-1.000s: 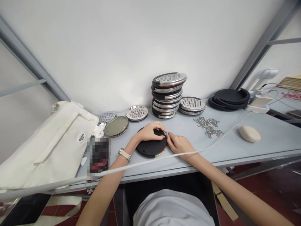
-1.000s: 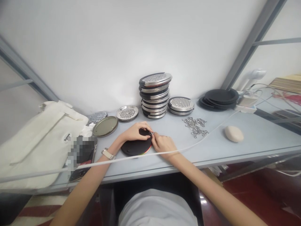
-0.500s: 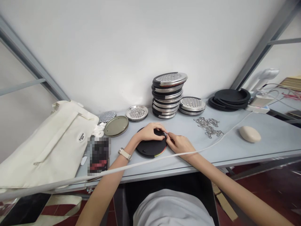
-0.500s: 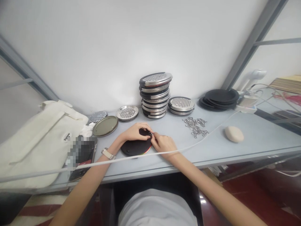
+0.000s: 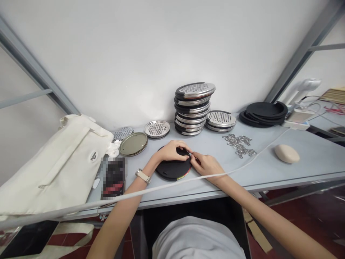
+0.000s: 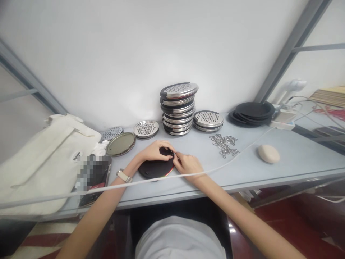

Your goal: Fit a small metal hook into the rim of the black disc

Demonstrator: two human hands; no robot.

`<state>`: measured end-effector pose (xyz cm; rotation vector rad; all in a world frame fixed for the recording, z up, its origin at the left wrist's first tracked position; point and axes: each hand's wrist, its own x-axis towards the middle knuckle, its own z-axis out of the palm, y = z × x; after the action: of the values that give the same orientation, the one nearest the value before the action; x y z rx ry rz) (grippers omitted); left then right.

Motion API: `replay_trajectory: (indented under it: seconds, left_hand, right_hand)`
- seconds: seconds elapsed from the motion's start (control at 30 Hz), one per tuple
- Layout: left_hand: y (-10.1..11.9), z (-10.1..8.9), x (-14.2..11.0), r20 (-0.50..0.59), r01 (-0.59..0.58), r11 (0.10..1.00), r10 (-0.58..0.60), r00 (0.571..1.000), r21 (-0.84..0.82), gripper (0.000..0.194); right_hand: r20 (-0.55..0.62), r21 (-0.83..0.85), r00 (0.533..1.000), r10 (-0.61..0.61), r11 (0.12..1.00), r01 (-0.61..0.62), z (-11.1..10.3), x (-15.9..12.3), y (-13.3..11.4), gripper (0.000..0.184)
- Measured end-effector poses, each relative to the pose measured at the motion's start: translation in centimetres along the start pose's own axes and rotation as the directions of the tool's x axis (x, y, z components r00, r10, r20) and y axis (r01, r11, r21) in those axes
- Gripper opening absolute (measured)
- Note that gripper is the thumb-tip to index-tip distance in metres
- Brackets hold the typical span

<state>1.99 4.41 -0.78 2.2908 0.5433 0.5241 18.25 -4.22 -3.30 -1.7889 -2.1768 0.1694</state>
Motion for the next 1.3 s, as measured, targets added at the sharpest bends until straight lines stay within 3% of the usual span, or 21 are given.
replay_trajectory:
  seconds: [0.6, 1.3]
  left_hand:
    - [0.05, 0.06, -0.06, 0.023, 0.026, 0.986, -0.022, 0.999, -0.167, 0.026]
    - [-0.18, 0.17, -0.1, 0.021, 0.003, 0.978, 0.001, 1.0, -0.21, 0.025]
  right_hand:
    - [-0.003, -0.025, 1.0, -0.002, 1.0, 0.002, 0.14, -0.14, -0.03, 0.033]
    - [0.001, -0.016, 0.998, 0.067, 0.998, -0.067, 0.16, 0.1, -0.1, 0.027]
